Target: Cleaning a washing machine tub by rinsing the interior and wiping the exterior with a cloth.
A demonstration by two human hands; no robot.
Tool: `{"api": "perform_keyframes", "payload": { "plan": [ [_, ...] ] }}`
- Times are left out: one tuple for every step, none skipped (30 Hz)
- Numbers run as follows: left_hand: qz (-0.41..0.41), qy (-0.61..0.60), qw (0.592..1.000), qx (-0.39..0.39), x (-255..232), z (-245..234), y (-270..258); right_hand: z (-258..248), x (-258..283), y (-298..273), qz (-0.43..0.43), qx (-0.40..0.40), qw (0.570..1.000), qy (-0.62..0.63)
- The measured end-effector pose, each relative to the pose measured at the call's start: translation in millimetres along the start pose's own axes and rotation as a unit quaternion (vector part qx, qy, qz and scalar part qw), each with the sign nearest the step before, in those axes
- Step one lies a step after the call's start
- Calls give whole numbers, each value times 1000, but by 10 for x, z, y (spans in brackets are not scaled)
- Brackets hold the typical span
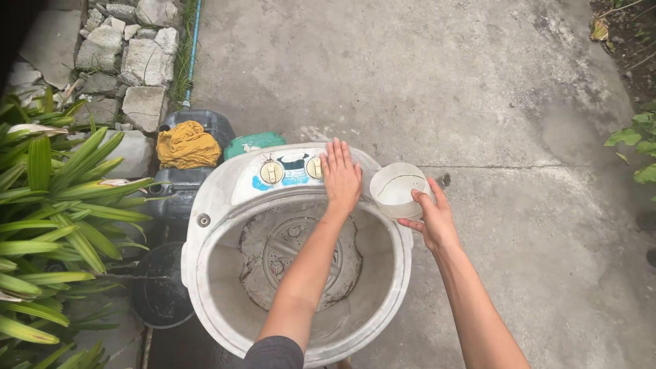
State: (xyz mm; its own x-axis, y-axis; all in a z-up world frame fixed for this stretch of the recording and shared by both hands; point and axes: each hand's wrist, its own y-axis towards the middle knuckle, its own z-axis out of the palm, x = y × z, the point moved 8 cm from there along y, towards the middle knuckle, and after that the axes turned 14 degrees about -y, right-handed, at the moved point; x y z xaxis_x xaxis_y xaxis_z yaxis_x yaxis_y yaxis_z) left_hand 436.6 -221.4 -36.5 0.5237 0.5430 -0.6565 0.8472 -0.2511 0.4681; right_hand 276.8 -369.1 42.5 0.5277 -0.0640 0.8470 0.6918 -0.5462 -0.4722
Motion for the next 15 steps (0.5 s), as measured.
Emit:
{"api": "perform_keyframes", "payload": {
  "plan": [
    [-3, 1, 1000, -1, -167, 81, -158, -59, -3, -15, 0, 3, 1000, -2],
    [58, 17, 991, 119, -411, 358, -315, -99, 15, 4, 1, 6, 1000, -16],
    [116, 32, 964, 237, -646, 629, -524, -142, 34, 20, 2, 9, 1000, -30],
    [115, 35, 964, 237, -626, 697, -674, -244, -26, 26, 2, 12, 1000, -29],
    [122, 1, 955, 269, -630, 808, -851, -339, -72, 37, -6, 20, 999, -28],
    [127, -35, 944, 303, -636, 918, -1070, -435, -148, 30, -10, 25, 999, -28],
    [125, -34, 944, 304, -721, 957, -1254, -541, -219, 14, -8, 27, 999, -28],
    [110, -16, 940, 323, -750, 994, -1421, -602, -265, 14, -6, 34, 999, -39],
    [96, 2, 935, 341, -774, 1018, -1592, -653, -310, 4, -4, 41, 998, -49],
    [87, 7, 937, 339, -824, 924, -1652, -704, -391, -8, -3, 51, 997, -51],
    [93, 2, 918, 386, -899, 884, -1777, -760, -463, -26, -9, 55, 997, -62],
    [98, -3, 897, 431, -971, 833, -1888, -809, -519, -37, -16, 60, 996, -71],
    [90, 3, 899, 428, -896, 834, -1862, -837, -562, -63, -17, 71, 995, -72],
    [41, -20, 912, 407, -805, 820, -1860, -900, -640, -116, -18, 76, 993, -93],
    [-7, -43, 922, 384, -699, 800, -1865, -955, -718, -165, -18, 81, 990, -113]
  ]
}}
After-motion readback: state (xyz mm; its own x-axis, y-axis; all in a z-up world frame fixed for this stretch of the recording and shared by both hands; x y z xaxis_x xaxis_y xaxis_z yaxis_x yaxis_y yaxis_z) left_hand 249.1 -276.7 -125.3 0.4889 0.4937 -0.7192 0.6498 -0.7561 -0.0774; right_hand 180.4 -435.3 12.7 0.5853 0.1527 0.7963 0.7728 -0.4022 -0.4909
